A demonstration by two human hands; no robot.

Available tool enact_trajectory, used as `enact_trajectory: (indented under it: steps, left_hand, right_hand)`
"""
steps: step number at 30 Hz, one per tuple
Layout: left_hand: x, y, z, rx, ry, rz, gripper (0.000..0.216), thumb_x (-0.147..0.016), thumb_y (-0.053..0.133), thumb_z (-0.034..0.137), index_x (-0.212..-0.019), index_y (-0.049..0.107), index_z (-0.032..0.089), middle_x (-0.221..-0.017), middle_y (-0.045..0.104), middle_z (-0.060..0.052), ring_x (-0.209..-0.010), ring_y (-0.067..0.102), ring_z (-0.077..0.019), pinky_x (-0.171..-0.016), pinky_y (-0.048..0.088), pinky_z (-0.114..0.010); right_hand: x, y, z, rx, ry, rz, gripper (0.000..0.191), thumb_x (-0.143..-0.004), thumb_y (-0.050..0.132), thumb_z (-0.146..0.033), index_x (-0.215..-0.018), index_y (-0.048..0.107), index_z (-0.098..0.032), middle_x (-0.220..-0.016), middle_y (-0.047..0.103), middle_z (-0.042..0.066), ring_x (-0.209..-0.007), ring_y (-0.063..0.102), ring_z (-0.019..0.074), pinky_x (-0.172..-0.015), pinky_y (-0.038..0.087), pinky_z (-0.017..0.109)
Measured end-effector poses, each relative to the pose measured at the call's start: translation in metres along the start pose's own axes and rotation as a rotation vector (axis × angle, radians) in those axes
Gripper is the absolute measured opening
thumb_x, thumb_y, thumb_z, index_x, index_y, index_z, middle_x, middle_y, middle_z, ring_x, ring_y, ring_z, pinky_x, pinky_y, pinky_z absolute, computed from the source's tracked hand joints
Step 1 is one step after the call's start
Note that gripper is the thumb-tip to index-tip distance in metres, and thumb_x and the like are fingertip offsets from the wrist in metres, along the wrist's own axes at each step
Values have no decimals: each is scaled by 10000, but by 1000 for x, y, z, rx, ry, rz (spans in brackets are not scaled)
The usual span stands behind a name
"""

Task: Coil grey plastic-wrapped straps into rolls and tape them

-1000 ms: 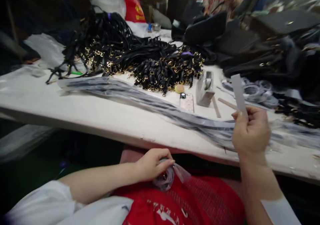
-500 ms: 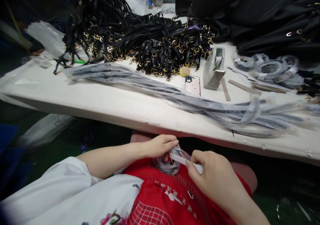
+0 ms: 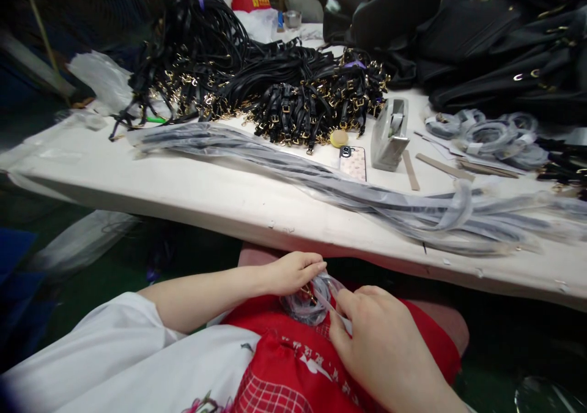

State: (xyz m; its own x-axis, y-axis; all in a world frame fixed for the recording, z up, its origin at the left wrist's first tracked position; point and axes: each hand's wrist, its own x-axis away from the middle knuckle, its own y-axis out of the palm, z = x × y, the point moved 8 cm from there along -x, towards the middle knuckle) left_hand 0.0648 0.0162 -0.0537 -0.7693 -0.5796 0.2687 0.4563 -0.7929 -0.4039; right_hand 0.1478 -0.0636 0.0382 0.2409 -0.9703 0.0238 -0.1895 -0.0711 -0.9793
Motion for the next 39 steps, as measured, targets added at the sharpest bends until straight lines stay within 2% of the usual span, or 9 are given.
enact_trajectory:
  steps: [8,14,20,24,26,29,31,36,39]
  left_hand:
    - [1,1,9,-64,26,-8,356,-953,423,407,-768,613,168,-695,613,10,-660,531,-133,-612,390,-216]
    - [2,0,5,6,22,-41,358,-941,477,383,-869,721,130,-776,709,-20,-717,586,-146,-652,419,-205]
    - [9,3,31,20,237,-51,409,-959,403,300,-679,650,133,-710,632,-20,-687,566,-121,-680,418,-201]
    - [13,5,33,-86,288,-1,375,-933,483,336,-617,565,154,-633,552,8,-598,486,-101,-590,361,-207]
    - [14,4,31,-103,308,31,373,-932,493,327,-605,549,156,-615,528,16,-582,468,-94,-570,341,-209]
    - [14,5,28,-108,332,52,388,-947,470,318,-607,561,153,-627,548,7,-597,492,-97,-582,355,-209]
    - [14,7,29,-120,346,57,390,-953,462,317,-617,579,154,-638,570,0,-613,511,-104,-598,373,-211]
    - [23,8,40,-100,394,169,302,-949,469,269,-761,674,153,-857,664,-57,-826,596,-150,-800,457,-243]
    - [29,7,43,-115,397,225,258,-937,495,271,-829,703,161,-1030,611,-94,-1047,554,-190,-945,439,-288]
  right_hand:
    - [-20,41,7,40,157,-109,212,-902,562,-328,-726,626,-228,-673,685,44,-696,637,250,-624,342,341]
    - [-5,44,24,-469,193,-214,188,-884,584,-323,-716,604,-242,-716,666,-35,-670,589,160,-617,361,285]
    - [-14,43,50,-684,290,82,232,-894,551,-398,-770,649,-230,-738,670,-8,-696,585,162,-672,417,270]
    - [-22,66,83,-746,425,154,296,-847,591,-476,-717,641,-215,-652,633,-6,-622,541,163,-606,398,274]
    - [-22,84,93,-872,490,110,381,-831,590,-544,-655,627,-207,-588,600,-8,-562,504,156,-565,378,277]
    - [-23,109,83,-1109,485,-17,507,-788,571,-662,-617,639,-189,-580,617,15,-565,526,168,-571,411,289]
    - [-23,117,70,-1207,459,-30,549,-748,573,-711,-657,655,-176,-617,632,31,-614,554,184,-606,449,302]
    - [-18,115,58,-1330,487,113,479,-730,635,-650,-652,573,-181,-595,549,-8,-585,484,144,-561,414,261]
    - [-14,104,61,-1303,477,211,377,-761,675,-523,-644,573,-180,-613,526,-25,-602,445,126,-564,371,235]
